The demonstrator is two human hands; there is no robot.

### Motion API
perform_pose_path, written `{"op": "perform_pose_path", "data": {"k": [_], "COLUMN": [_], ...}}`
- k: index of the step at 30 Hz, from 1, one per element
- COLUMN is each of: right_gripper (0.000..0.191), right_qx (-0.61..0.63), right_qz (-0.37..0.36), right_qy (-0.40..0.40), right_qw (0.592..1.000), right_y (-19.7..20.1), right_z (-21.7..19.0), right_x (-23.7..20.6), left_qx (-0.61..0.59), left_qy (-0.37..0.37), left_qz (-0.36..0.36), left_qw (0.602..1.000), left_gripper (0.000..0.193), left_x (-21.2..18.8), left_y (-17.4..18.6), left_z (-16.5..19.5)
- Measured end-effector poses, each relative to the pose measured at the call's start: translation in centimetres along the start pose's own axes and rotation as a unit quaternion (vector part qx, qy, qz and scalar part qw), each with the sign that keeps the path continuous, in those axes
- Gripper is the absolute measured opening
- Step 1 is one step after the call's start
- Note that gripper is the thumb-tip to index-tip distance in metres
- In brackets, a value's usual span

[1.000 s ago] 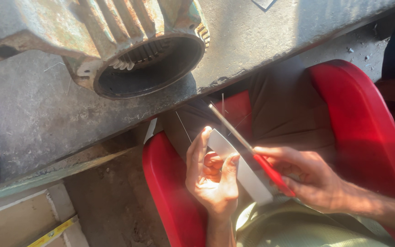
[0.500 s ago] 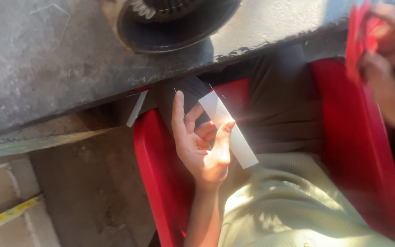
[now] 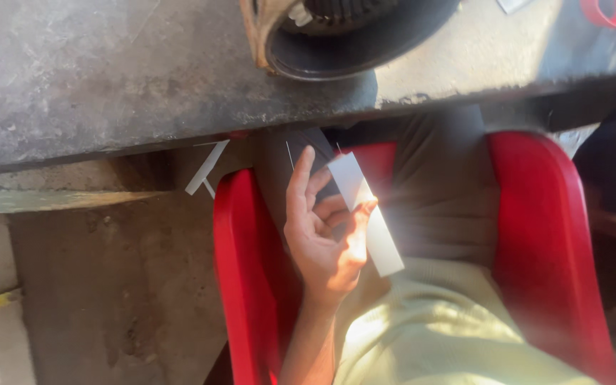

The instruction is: The person cuts strips from a white sheet with red scissors, folds the small pieces by hand, and presses them into the slots of a rusty electric motor housing on the workbench, repositioning the housing between pieces.

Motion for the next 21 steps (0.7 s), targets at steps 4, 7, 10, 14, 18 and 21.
{"op": "perform_pose_path", "data": {"k": [4,7,10,14,18,21], "right_gripper": [0.029,0.028,0.030,0.022,0.015,0.018], "right_qx": [0.157,0.339,0.462,0.535,0.580,0.589], "right_qz": [0.067,-0.062,-0.132,-0.133,-0.181,-0.184], "right_qy": [0.218,0.253,0.195,0.147,0.106,0.110], "right_qw": [0.961,0.904,0.855,0.821,0.787,0.779], "right_y": [7.9,8.8,6.9,5.3,3.6,3.1], "right_z": [-9.6,-14.0,-15.6,-16.0,-16.1,-16.1], "right_x": [-6.9,-11.8,-12.5,-12.0,-12.1,-12.1], "left_qx": [0.009,0.040,-0.011,0.027,0.048,0.028], "left_qy": [0.003,-0.001,0.004,-0.020,-0.031,-0.022], "left_qz": [-0.009,-0.009,-0.038,-0.064,-0.078,-0.072], "left_qw": [1.000,0.999,0.999,0.997,0.995,0.997], "left_gripper": [0.085,0.085,0.083,0.073,0.066,0.061], "left_x": [0.0,-0.1,-0.3,-0.8,-1.2,-1.2], "left_y": [0.0,-0.3,-1.6,-3.4,-3.7,-3.3], "left_z": [-0.8,-1.4,-1.9,-1.8,-2.2,-2.8]}}
Point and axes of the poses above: each hand's wrist, its own x-axis towards the middle knuckle, its own y-axis out of the back of the hand, z = x × y, the point moved 10 cm from there along x, towards the middle knuckle, and after that the axes turned 4 degrees about z, right-handed, at the moved point
